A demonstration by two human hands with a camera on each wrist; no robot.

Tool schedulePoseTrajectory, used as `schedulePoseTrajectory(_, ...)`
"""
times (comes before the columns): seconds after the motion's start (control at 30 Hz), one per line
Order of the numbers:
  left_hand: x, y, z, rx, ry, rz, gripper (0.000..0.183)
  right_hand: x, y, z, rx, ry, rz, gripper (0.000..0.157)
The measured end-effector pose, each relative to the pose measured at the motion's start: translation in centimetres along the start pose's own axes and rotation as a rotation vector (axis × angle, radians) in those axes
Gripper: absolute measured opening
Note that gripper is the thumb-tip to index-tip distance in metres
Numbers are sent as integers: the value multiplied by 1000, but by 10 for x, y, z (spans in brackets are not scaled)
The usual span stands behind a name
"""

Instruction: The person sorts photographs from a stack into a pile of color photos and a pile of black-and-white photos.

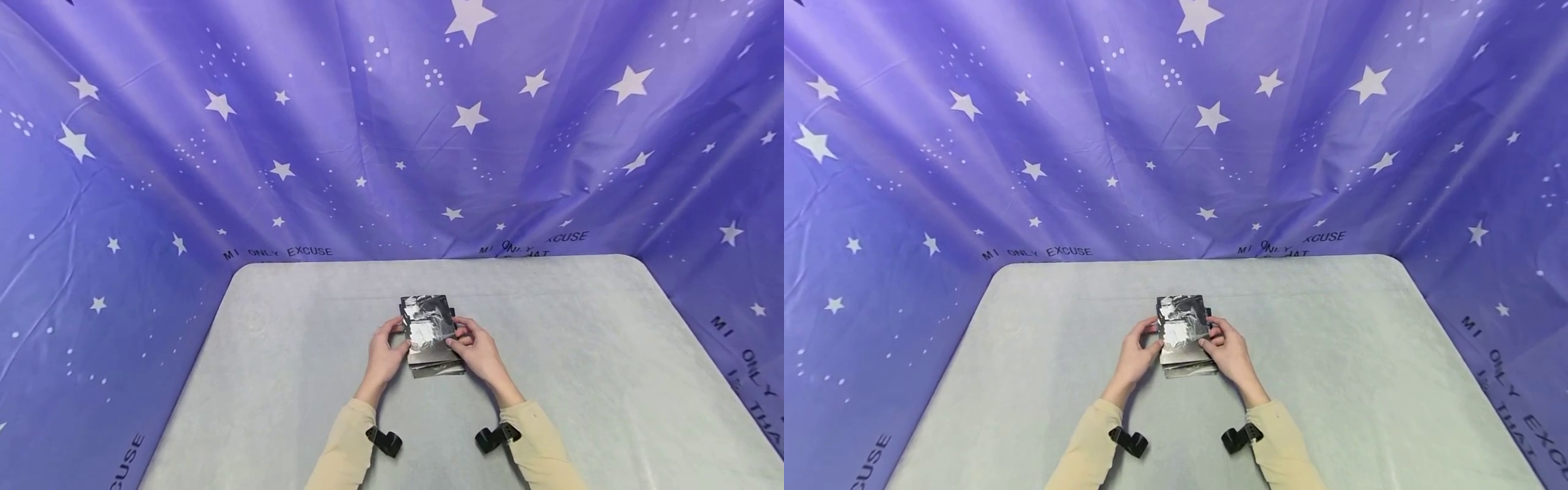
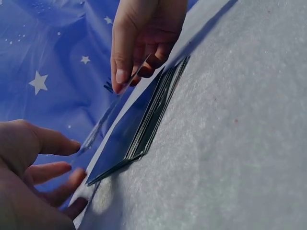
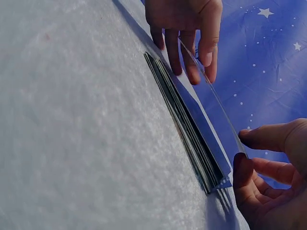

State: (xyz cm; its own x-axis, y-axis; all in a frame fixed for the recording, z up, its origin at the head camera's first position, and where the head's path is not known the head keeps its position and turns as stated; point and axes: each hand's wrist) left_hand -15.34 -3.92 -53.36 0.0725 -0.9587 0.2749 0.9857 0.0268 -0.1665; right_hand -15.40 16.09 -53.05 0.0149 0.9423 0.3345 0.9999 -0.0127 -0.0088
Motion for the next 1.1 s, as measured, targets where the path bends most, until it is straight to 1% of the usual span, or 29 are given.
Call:
schedulePoseTrajectory(0.07,5,2,12,33,101,-25,47,0,0,-1,3,-18,2,45)
schedulePoseTrajectory(0.13,11,3,23,76,213,-56,48,-1,1,-2,2,-42,2,45)
schedulePoseTrajectory(0.2,16,3,31,125,301,-87,49,-1,1,-3,1,-57,1,44)
schedulePoseTrajectory(0.3,18,2,23,164,398,-102,51,-2,1,-5,9,-88,-2,44)
schedulePoseTrajectory(0.47,15,1,1,230,495,-100,55,-2,1,-6,32,-112,-18,44)
schedulePoseTrajectory(0.57,12,1,-10,247,521,-89,57,-2,3,-10,37,-134,-37,43)
schedulePoseTrajectory(0.73,15,0,-15,241,539,-92,54,-2,10,-29,35,-180,-62,40)
schedulePoseTrajectory(0.8,18,0,-16,248,540,-101,51,-4,11,-33,28,-192,-64,40)
schedulePoseTrajectory(0.9,22,-2,-18,254,541,-111,48,-9,7,-23,38,-177,-61,40)
schedulePoseTrajectory(1.03,27,-2,-19,258,540,-102,48,-18,1,-10,67,-156,-59,44)
schedulePoseTrajectory(1.1,30,-2,-21,249,527,-95,50,-23,0,-10,74,-156,-58,46)
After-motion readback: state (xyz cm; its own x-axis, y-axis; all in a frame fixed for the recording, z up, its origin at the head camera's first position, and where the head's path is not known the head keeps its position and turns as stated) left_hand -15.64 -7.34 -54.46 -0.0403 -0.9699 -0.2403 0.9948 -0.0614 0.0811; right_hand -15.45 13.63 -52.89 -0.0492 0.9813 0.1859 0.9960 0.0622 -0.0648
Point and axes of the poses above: each hand's wrist, its own y-axis away from the middle knuckle, its own x-axis out of the back of the hand, z = x × y, and after that the axes turned 1 degree about -x, right-handed
